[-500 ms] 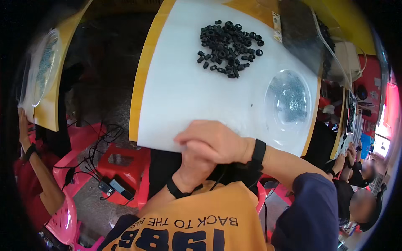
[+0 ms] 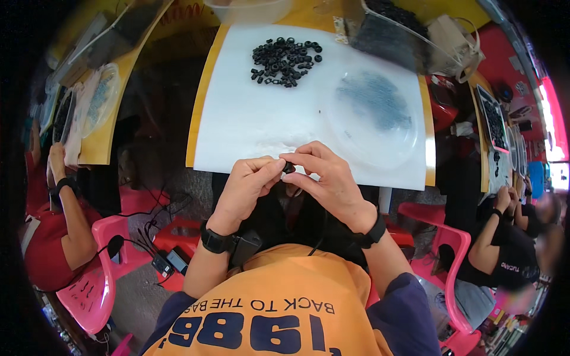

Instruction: The worker is assembling small black plastic components and placing them on a work surface.

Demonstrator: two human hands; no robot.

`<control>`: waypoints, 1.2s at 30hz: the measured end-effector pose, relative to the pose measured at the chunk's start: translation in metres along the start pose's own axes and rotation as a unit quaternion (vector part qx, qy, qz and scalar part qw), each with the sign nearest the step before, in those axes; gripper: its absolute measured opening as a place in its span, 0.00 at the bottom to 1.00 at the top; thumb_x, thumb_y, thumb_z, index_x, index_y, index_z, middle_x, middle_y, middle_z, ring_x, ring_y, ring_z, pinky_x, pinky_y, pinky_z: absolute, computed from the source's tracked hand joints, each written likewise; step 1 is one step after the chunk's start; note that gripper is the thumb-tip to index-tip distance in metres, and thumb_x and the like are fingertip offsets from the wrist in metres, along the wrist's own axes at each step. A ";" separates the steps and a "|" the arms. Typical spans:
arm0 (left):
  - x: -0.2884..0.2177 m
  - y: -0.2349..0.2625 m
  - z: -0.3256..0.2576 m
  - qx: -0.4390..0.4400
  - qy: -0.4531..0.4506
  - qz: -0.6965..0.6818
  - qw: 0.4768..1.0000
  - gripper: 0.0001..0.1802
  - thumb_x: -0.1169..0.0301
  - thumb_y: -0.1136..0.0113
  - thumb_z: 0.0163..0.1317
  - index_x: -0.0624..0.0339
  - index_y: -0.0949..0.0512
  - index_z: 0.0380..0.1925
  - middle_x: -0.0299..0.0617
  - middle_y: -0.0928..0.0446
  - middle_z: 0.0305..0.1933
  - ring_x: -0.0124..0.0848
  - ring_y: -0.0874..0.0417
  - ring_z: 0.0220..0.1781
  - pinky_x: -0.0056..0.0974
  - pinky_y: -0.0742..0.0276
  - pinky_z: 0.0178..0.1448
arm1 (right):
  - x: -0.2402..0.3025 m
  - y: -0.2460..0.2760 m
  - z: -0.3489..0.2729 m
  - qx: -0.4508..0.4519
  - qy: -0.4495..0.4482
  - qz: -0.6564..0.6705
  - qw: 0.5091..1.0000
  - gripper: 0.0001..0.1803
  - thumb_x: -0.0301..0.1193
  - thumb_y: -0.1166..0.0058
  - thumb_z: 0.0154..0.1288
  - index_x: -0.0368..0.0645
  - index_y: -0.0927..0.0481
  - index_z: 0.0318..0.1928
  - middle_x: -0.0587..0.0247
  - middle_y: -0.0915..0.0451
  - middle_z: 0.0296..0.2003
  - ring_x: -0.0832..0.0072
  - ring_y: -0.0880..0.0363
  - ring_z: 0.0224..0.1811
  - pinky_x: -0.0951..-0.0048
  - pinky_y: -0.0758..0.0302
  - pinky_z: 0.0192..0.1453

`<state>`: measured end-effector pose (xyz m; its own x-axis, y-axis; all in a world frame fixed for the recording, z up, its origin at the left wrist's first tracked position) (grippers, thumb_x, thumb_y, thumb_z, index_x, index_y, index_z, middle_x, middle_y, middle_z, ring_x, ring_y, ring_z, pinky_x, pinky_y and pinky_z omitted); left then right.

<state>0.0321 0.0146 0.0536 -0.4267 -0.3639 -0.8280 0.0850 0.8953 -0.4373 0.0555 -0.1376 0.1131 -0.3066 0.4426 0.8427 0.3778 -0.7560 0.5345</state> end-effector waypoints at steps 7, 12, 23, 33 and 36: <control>0.017 0.002 -0.018 0.003 0.008 0.031 0.999 0.18 0.60 0.42 0.72 0.60 0.19 0.26 0.27 0.32 0.22 0.15 0.38 0.22 0.24 0.49 0.24 | -0.003 -0.020 -0.020 -0.039 0.054 -0.029 0.997 0.14 0.25 0.35 0.60 0.40 0.17 0.47 0.60 0.19 0.41 0.71 0.19 0.36 0.74 0.21 0.39; 0.039 0.008 -0.017 0.024 0.016 -0.065 0.997 0.23 0.54 0.52 0.77 0.64 0.18 0.39 0.29 0.26 0.29 0.16 0.32 0.24 0.23 0.42 0.24 | 0.009 0.006 0.007 0.062 -0.004 0.006 0.998 0.15 0.28 0.35 0.62 0.36 0.17 0.49 0.62 0.18 0.36 0.77 0.20 0.38 0.76 0.23 0.42; 0.032 0.006 -0.019 0.087 0.018 -0.047 0.995 0.19 0.61 0.47 0.75 0.68 0.19 0.50 0.27 0.24 0.30 0.13 0.34 0.25 0.20 0.41 0.27 | -0.010 0.192 0.131 -0.250 0.050 -0.066 0.965 0.30 0.34 0.35 0.61 0.28 0.25 0.59 0.64 0.15 0.34 0.79 0.20 0.36 0.76 0.24 0.46; 0.029 0.015 -0.023 0.082 0.002 -0.058 0.995 0.15 0.75 0.40 0.68 0.67 0.19 0.52 0.38 0.17 0.40 0.19 0.19 0.35 0.22 0.26 0.36 | -0.058 0.037 0.145 -0.097 0.049 -0.332 0.937 0.11 0.26 0.42 0.62 0.45 0.15 0.45 0.53 0.17 0.42 0.53 0.20 0.50 0.57 0.23 0.53; 0.029 0.019 -0.021 0.068 -0.005 -0.051 0.996 0.15 0.74 0.39 0.68 0.67 0.19 0.52 0.38 0.16 0.41 0.20 0.19 0.37 0.22 0.25 0.39 | -0.062 0.032 0.150 -0.109 0.053 -0.341 0.932 0.09 0.26 0.40 0.61 0.43 0.15 0.42 0.54 0.18 0.41 0.54 0.20 0.50 0.57 0.23 0.53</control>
<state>0.0025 0.0263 0.0289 -0.4310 -0.4548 -0.7794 0.1621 0.8106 -0.5627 0.2173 -0.1169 0.0878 -0.5001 0.8144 0.2944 -0.1188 -0.4012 0.9082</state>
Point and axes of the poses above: each hand's wrist, its own z-axis towards the middle knuckle, its own y-axis out of the back of the hand, x = y × z, the point moved 5 cm from there along z, towards the middle knuckle
